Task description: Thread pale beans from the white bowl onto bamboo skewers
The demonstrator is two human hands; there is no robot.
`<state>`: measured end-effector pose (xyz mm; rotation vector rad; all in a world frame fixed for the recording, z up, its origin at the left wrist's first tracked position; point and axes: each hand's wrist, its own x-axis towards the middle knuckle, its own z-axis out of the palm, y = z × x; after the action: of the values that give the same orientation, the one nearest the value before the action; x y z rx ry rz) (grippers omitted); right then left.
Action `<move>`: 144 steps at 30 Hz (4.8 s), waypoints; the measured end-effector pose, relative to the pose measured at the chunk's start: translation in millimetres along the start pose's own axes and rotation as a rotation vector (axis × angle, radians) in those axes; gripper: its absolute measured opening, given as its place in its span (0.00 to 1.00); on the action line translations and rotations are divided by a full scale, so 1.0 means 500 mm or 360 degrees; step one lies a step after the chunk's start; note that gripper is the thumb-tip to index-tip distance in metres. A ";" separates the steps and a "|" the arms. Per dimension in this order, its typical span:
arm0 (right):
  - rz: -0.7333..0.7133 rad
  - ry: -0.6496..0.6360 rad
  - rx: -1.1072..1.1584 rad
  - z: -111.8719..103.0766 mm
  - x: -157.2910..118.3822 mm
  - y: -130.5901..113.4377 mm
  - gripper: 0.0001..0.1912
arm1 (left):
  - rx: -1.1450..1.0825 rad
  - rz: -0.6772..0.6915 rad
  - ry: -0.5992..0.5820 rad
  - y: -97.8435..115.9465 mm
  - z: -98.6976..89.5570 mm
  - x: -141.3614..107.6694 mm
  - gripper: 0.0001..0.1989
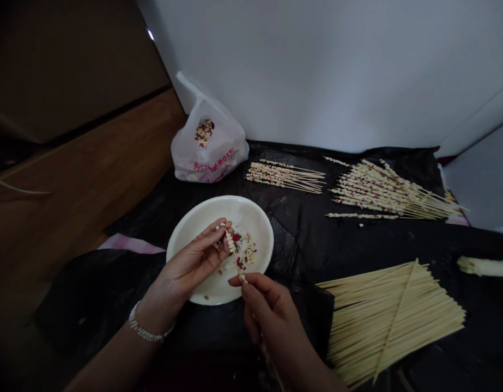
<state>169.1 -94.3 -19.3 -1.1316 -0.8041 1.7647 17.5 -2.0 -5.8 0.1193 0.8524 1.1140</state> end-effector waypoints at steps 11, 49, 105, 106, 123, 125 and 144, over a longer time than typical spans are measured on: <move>0.0000 -0.0002 -0.0025 -0.002 -0.001 -0.001 0.15 | 0.0024 0.0005 -0.0013 0.000 0.001 0.001 0.08; -0.0007 0.0035 -0.0002 0.002 -0.002 -0.003 0.14 | 0.0067 -0.0040 -0.0002 -0.002 0.002 -0.001 0.07; 0.0221 -0.0124 -0.0245 -0.002 -0.011 0.003 0.19 | -0.0305 0.0331 0.0152 0.069 0.002 0.008 0.08; 0.0212 -0.0135 -0.0248 -0.002 -0.011 0.005 0.19 | -0.0304 0.0329 0.0156 0.068 0.003 0.008 0.08; 0.0139 -0.0123 -0.0191 0.003 -0.006 0.013 0.19 | -0.0156 0.0282 0.0175 0.038 0.017 0.006 0.05; 0.0139 -0.0108 -0.0161 0.001 -0.006 0.011 0.19 | -0.0183 0.0214 0.0159 0.038 0.018 0.005 0.06; 0.0149 -0.0291 -0.0110 -0.018 0.005 -0.020 0.17 | 0.0207 -0.0235 -0.0228 -0.026 0.015 -0.024 0.06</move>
<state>180.2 -87.3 -14.9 -1.0784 -0.9409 1.9525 29.9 -15.7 -0.7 0.2378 0.7923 0.9009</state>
